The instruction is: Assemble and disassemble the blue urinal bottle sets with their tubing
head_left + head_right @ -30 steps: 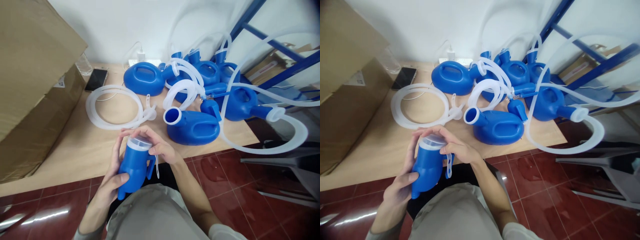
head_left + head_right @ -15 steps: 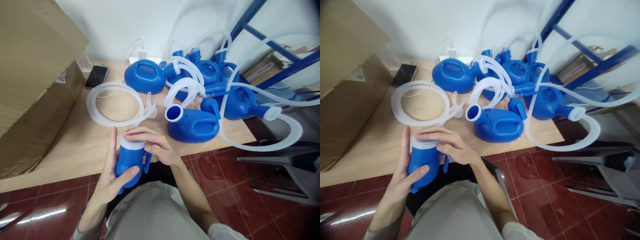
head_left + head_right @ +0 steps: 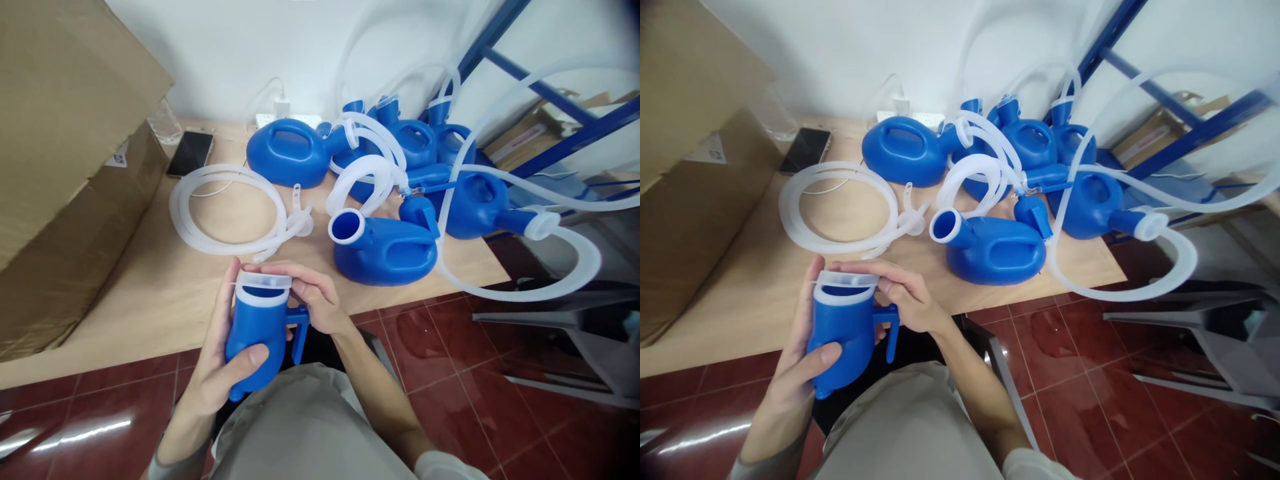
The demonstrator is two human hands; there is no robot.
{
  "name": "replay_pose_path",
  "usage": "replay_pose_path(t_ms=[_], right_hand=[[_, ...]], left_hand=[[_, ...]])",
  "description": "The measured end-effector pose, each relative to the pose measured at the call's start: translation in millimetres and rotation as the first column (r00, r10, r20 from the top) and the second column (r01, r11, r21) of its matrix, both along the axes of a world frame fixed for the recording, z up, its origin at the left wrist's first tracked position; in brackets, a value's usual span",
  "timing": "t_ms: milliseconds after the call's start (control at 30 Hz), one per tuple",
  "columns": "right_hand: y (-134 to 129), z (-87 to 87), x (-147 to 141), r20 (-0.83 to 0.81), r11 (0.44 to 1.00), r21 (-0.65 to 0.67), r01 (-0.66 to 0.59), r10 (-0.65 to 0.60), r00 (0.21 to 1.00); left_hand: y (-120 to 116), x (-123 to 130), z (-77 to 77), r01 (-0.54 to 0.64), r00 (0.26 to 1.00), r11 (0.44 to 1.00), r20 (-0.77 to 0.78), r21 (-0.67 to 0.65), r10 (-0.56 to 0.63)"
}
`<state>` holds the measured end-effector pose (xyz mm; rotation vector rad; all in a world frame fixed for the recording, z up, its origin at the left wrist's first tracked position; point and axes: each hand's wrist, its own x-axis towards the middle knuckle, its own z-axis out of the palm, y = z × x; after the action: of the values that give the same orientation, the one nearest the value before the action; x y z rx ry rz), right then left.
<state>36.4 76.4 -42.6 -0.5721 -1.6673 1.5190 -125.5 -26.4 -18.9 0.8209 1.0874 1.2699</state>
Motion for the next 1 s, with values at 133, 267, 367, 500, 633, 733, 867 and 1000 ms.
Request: replay_pose_path(t_ms=[133,267,367,500,633,733,867,1000], right_hand=[[-2.7,1.7,0.9,-0.113,0.997,0.078,0.003,0.006,0.994],[1.2,4.0,5.5,-0.060,0.995,0.095,-0.025,0.031,0.998],[4.0,5.2,8.0,-0.047,0.989,0.137,-0.046,0.053,0.997],[5.3,8.1,9.4,-0.088,0.975,0.203,-0.090,0.110,0.990],[6.5,9.0,10.3,-0.076,0.972,0.202,-0.121,0.138,0.987],[6.7,6.6,9.9,-0.082,0.970,0.203,-0.131,0.150,0.985],[3.7,5.0,10.1,-0.079,0.976,0.186,-0.116,0.132,0.988],[-2.4,2.4,12.8,-0.042,0.992,0.097,-0.086,0.090,0.995]], left_hand=[[-1.4,0.8,2.9,-0.004,0.997,0.998,0.081,-0.066,0.009],[0.3,-1.5,3.0,0.014,0.997,0.999,0.074,-0.039,-0.011],[-0.1,-1.5,2.4,0.003,0.999,1.000,0.034,-0.008,-0.002],[-2.6,2.2,1.6,-0.026,1.000,1.000,-0.005,-0.002,0.026],[-3.6,5.7,-0.7,-0.086,0.996,0.996,-0.026,-0.009,0.086],[-2.8,6.9,-2.1,-0.097,0.994,0.995,-0.054,0.011,0.098],[-1.4,7.8,-1.4,-0.100,0.991,0.994,-0.089,0.045,0.104],[-1.7,3.9,1.4,-0.072,0.997,0.997,-0.026,0.010,0.072]])
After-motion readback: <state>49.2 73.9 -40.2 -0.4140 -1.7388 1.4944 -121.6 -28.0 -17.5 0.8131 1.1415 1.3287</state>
